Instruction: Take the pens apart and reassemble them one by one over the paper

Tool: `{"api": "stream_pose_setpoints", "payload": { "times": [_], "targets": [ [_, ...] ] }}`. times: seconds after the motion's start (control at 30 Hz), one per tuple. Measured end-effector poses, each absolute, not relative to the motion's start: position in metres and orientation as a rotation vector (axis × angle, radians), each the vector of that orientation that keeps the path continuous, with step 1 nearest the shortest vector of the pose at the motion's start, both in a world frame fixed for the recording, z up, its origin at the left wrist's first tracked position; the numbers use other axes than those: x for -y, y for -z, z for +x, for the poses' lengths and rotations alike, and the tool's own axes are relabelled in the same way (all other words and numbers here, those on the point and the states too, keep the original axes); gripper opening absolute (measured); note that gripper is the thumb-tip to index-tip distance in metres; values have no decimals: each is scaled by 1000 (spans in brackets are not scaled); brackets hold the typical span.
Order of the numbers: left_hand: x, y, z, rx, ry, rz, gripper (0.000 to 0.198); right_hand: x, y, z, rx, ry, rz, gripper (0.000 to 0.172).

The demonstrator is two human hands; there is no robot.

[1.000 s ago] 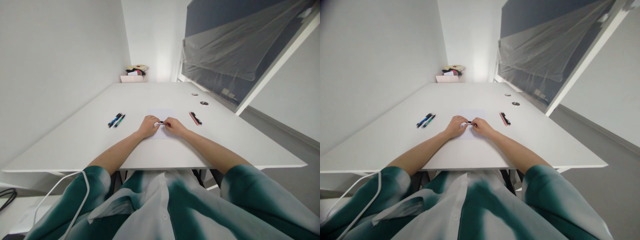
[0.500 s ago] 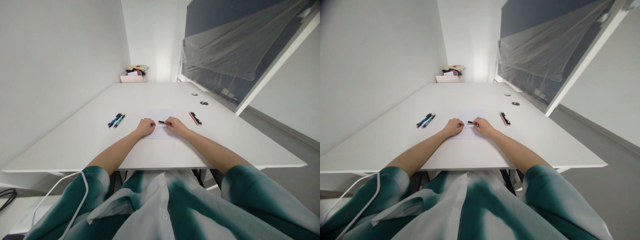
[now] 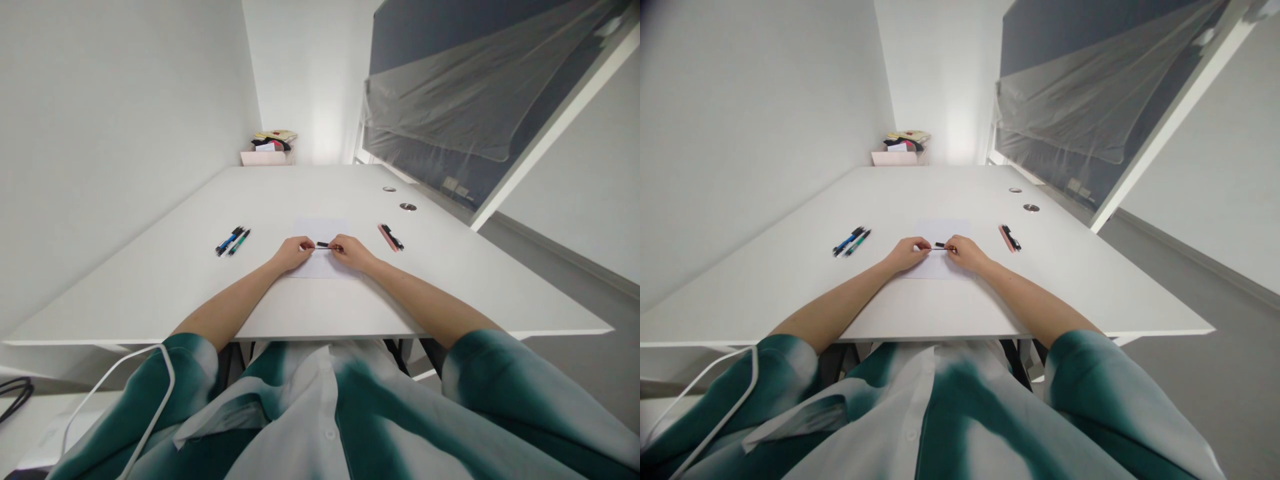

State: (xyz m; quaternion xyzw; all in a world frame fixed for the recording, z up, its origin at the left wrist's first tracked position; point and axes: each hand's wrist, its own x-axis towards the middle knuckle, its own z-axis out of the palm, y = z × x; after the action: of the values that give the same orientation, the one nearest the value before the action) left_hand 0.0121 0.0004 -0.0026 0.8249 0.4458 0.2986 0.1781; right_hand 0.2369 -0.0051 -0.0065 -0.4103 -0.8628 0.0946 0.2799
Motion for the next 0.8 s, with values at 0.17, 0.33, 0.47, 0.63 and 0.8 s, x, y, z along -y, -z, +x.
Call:
{"api": "stream_pose_setpoints", "payload": {
  "times": [0.17,0.33,0.47,0.63,0.8],
  "targets": [
    [1,2,14,-1248,-842,2347,17,7,5,234,2331,-262,-1075,21],
    [4,2,16,-1252,-830,2424,16,8,6,232,2310,-277,-1078,21],
    [7,1,18,-1262,-840,2501,16,8,8,231,2285,-287,-1060,20],
    [8,1,19,-1236,-837,2550,17,6,12,230,2265,-302,-1045,22],
    [6,3,18,-1225,-891,2567,18,6,10,231,2244,-290,-1038,21]
  ]
}}
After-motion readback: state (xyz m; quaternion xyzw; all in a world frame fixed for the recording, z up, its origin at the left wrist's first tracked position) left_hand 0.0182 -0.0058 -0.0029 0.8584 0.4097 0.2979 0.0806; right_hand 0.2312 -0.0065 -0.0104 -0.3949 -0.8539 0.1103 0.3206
